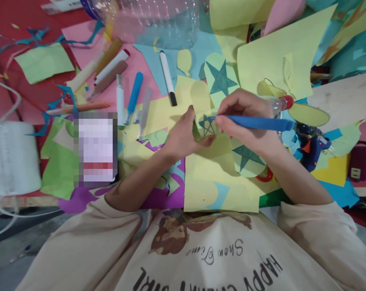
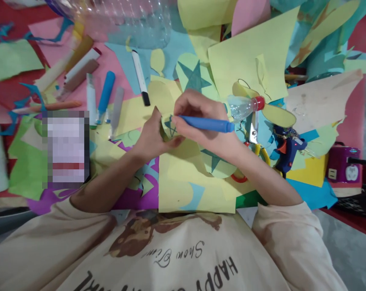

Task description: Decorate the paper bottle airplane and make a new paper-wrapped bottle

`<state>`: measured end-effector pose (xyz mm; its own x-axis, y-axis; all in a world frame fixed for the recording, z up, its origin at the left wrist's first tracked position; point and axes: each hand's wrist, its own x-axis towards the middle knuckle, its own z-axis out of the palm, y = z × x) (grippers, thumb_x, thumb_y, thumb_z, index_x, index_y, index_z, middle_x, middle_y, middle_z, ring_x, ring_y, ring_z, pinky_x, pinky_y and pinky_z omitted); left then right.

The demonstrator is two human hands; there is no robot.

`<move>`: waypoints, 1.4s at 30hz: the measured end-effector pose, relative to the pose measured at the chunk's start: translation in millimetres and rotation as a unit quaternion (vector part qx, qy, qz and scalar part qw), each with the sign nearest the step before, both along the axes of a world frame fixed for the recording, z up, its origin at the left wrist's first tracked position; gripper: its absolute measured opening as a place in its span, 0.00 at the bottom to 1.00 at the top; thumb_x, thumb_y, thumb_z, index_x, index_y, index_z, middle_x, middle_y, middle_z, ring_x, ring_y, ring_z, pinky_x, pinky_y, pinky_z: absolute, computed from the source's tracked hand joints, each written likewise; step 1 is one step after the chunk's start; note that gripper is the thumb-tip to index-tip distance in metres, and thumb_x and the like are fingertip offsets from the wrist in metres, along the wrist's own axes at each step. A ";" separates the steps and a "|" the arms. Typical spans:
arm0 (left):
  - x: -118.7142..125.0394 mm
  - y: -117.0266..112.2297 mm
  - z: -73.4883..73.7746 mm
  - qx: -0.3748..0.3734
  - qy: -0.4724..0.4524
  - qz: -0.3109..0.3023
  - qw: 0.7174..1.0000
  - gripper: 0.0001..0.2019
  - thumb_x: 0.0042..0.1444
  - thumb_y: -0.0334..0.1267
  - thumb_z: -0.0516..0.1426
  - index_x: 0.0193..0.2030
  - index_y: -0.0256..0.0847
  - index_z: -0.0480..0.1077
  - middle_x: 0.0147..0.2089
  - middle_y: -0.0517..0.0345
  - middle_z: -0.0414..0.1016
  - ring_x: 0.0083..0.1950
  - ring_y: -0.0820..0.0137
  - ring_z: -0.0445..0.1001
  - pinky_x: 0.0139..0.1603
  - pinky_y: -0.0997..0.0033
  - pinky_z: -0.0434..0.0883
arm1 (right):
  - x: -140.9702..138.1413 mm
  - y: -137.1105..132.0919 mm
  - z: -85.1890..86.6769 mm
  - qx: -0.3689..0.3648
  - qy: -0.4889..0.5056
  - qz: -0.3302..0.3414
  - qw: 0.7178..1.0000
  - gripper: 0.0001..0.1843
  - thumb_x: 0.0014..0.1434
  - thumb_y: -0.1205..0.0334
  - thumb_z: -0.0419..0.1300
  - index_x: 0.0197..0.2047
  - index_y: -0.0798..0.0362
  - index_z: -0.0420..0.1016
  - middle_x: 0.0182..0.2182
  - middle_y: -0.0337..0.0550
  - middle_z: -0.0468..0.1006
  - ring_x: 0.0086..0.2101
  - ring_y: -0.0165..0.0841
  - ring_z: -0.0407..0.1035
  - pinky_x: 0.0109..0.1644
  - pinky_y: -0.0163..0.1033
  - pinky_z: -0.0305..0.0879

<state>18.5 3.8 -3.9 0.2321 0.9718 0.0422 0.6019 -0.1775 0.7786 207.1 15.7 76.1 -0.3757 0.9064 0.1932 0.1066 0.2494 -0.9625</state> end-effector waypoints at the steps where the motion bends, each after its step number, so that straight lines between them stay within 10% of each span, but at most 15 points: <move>1: 0.1 0.3 0.2 0.000 -0.001 -0.005 1.000 0.34 0.43 0.48 0.68 0.54 0.44 0.58 0.49 0.50 0.73 0.51 0.50 0.77 0.47 0.52 0.75 | -1.8 -1.5 -5.0 0.003 0.003 0.007 1.000 0.08 0.59 0.64 0.67 0.33 0.49 0.71 0.26 0.33 0.74 0.24 0.26 0.68 0.26 0.36 0.64; 10: -1.2 3.6 -4.8 0.007 -0.013 -0.009 1.000 0.30 0.41 0.49 0.68 0.46 0.44 0.57 0.44 0.51 0.70 0.48 0.50 0.75 0.44 0.49 0.74 | -10.3 -0.2 -16.5 0.042 -0.039 -0.040 0.998 0.18 0.62 0.50 0.64 0.26 0.47 0.63 0.21 0.33 0.70 0.20 0.26 0.61 0.24 0.37 0.61; 42: 2.4 3.8 14.7 -0.080 -0.002 0.000 0.997 0.26 0.39 0.43 0.66 0.40 0.47 0.54 0.41 0.53 0.67 0.47 0.50 0.73 0.45 0.49 0.72 | -10.6 -4.0 -18.8 0.086 -0.159 -0.019 0.983 0.20 0.59 0.62 0.59 0.20 0.50 0.55 0.16 0.33 0.62 0.20 0.24 0.55 0.23 0.35 0.52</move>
